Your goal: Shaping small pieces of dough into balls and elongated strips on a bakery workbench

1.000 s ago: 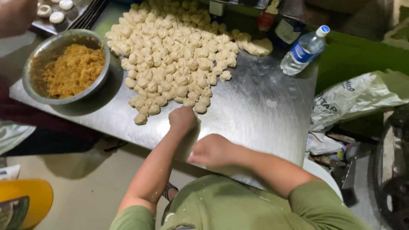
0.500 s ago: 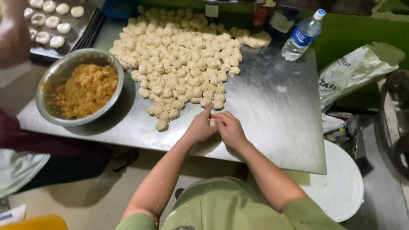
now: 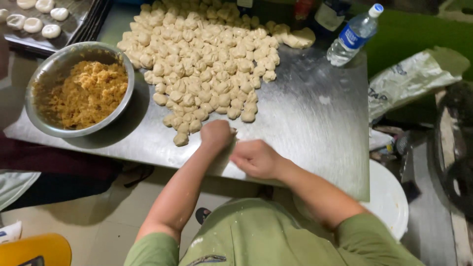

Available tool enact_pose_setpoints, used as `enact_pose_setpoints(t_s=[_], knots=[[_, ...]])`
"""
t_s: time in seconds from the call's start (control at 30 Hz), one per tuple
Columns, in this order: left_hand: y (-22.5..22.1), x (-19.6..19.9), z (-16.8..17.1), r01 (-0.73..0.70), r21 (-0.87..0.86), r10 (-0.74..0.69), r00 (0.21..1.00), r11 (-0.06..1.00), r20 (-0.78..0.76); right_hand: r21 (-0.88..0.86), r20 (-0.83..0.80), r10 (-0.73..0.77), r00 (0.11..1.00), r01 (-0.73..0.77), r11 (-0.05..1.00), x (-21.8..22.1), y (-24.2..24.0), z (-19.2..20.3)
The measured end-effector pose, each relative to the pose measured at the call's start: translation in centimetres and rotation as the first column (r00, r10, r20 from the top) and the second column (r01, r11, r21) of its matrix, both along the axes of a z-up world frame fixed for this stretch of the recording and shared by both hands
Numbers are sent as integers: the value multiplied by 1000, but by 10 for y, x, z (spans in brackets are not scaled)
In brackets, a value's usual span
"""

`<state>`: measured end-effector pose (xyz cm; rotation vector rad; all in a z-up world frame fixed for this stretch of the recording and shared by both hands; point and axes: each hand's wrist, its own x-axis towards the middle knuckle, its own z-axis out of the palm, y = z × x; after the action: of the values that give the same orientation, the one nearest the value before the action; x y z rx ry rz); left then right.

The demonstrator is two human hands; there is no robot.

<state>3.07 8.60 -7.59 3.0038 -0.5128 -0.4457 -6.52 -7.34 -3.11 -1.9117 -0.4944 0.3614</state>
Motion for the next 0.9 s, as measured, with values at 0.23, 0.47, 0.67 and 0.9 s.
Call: enact_pose_setpoints(t_s=[0.23,0.47,0.67,0.9], knots=[[13,-48,-14,-293,-227,247,945,929,-213,0,772,-407,487,642,767,123,-97,-55],[9,-100,-58,-66,-382,280,794,922,539,-352,707,-458,539,829,434,287,-219,-86],[7,-100,-57,-39,-422,282,798,906,533,-469,678,-488,549,835,289,367,-242,-124],[11,-97,-59,0,-458,294,768,889,569,419,249,-857,451,747,516,259,-233,-78]])
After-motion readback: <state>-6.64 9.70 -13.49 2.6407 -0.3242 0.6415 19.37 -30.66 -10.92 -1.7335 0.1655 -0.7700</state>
